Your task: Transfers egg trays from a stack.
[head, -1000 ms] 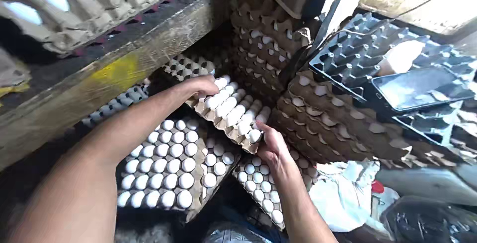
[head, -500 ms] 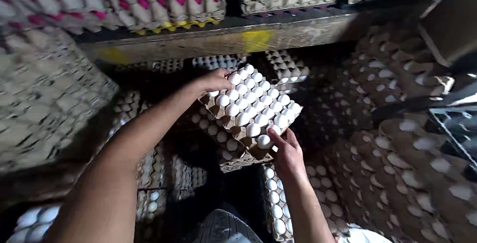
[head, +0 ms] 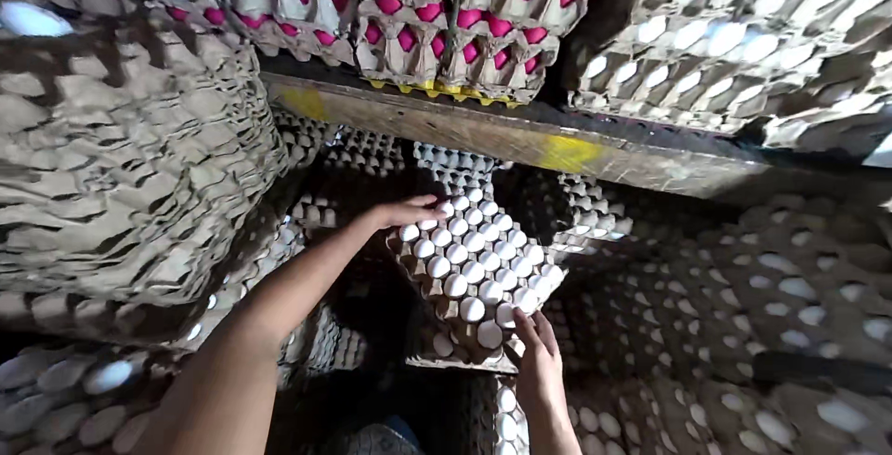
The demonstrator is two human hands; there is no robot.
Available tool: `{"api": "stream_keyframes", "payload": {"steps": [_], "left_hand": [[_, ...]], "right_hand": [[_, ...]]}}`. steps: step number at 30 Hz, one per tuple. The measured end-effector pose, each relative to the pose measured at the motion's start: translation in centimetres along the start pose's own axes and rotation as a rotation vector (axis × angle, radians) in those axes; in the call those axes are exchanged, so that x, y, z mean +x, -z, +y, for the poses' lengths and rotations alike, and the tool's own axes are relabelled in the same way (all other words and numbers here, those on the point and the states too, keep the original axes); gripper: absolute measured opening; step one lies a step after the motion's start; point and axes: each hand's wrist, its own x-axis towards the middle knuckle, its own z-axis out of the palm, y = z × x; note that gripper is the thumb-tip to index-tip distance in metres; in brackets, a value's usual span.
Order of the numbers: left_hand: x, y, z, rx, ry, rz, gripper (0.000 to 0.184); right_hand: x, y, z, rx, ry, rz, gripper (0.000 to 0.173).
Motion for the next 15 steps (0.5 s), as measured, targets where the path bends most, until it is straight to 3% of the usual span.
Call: {"api": "stream_keyframes", "payload": {"steps": [3, 5, 12, 15], "left_hand": [[1.6, 0.8, -1.0, -0.020, 0.075, 0.015, 0.075], [3.2, 0.3, -1.5, 0.012, 0.121, 0.034, 0.076], [6.8, -1.5, -1.8, -0.202, 0.097, -0.050, 0.065], [3.2, -1.6, 1.3, -0.286, 0.143, -0.008, 0.060]], "right_hand": [[0.2, -0.3, 0.2, 0.058, -0.210, 0.004, 0.071], [0.9, -0.9, 0.3, 0.113, -0.249, 0.015, 0.067], [2.9, -2.3, 0.6, 0.336, -0.163, 0.140, 0.063], [2.7, -2.8, 0.1, 0.355, -0.087, 0.178, 0.058]]}}
